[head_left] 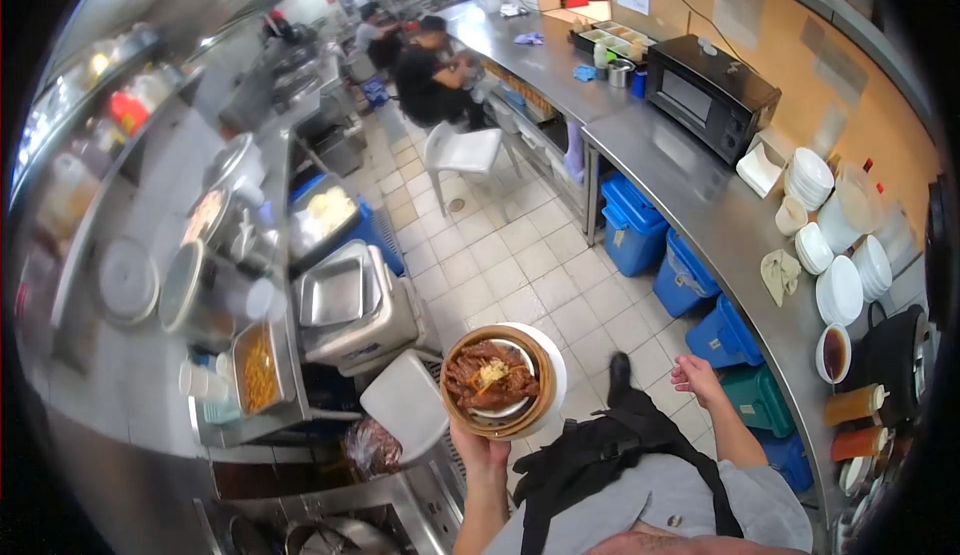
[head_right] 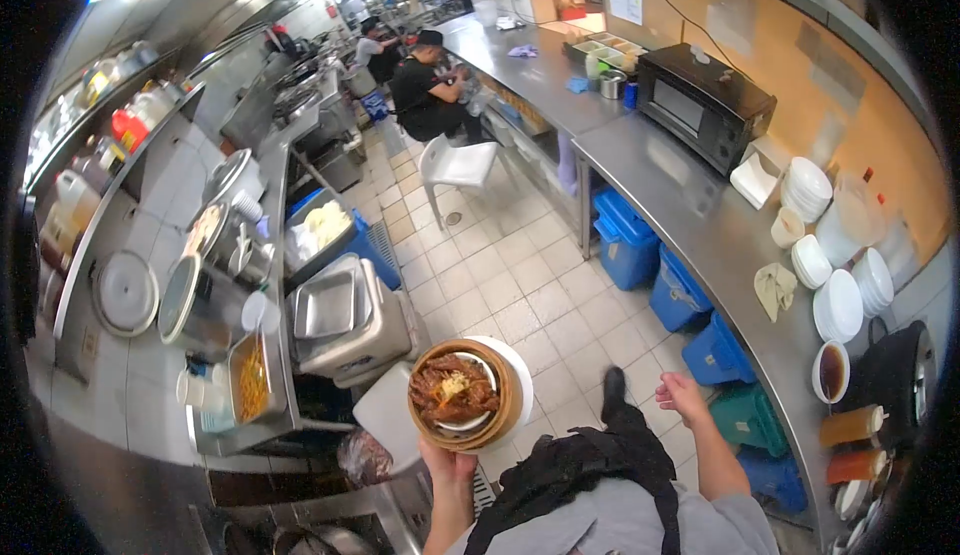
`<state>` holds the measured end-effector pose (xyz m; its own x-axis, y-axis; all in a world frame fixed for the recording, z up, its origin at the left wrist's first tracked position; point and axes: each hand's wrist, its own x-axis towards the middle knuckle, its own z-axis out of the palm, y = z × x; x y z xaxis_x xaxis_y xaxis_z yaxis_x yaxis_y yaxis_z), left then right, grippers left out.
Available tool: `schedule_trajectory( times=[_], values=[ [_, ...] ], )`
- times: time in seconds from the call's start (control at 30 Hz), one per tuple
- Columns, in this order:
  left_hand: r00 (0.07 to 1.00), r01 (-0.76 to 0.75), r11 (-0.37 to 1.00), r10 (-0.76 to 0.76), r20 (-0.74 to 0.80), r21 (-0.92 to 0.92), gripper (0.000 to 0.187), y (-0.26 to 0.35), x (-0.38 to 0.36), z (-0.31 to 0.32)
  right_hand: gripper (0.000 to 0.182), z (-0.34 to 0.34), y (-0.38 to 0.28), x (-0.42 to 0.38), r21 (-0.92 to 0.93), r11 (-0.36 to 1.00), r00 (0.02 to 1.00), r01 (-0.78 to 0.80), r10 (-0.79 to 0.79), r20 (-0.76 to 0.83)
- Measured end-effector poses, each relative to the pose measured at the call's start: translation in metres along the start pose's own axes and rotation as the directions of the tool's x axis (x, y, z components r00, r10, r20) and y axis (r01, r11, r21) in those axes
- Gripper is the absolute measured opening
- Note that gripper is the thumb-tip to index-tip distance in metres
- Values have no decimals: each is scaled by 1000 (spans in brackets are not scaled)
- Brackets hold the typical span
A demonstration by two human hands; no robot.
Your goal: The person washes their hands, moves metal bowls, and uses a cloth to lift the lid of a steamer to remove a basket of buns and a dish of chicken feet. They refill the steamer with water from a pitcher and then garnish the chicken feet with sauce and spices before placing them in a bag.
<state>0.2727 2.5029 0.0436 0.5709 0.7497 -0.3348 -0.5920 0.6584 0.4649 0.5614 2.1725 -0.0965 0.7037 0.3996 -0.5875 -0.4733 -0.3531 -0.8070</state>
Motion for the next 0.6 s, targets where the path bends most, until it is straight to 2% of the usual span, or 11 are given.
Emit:
schedule_trajectory(
  times=[0.1,0.17,0.2,0.27,0.3,0.37,0.43,0.5,0.6],
  values=[
    [999,13,1000,-13,32,0,47,-1,69,28,32,-3,10,27,94,995,997,-34,41,-65],
    [999,-16,1000,17,48,-2,45,-1,112,49,33,-4,8,52,341,939,978,-46,112,-176],
    [998,-21,1000,21,53,2,45,-1,129,59,33,-7,8,68,346,937,979,-42,108,-172],
    [997,-62,994,65,-37,88,49,4,161,79,34,-9,-5,115,519,855,953,-5,162,-257],
    [997,-47,999,48,-52,23,50,5,175,93,34,-11,-28,154,510,860,959,7,139,-248],
    [991,-102,994,105,-87,37,50,12,197,106,30,1,-62,218,350,937,971,-4,88,-224],
    [986,-143,990,143,-87,2,48,20,226,135,33,29,-132,291,345,932,987,110,-62,-147],
    [974,-188,982,186,-126,1,47,28,261,121,28,76,-223,341,101,982,985,163,-156,-73],
    [969,-197,980,192,-156,-16,51,39,322,116,29,159,-328,418,65,963,964,261,-264,37]
  ],
)
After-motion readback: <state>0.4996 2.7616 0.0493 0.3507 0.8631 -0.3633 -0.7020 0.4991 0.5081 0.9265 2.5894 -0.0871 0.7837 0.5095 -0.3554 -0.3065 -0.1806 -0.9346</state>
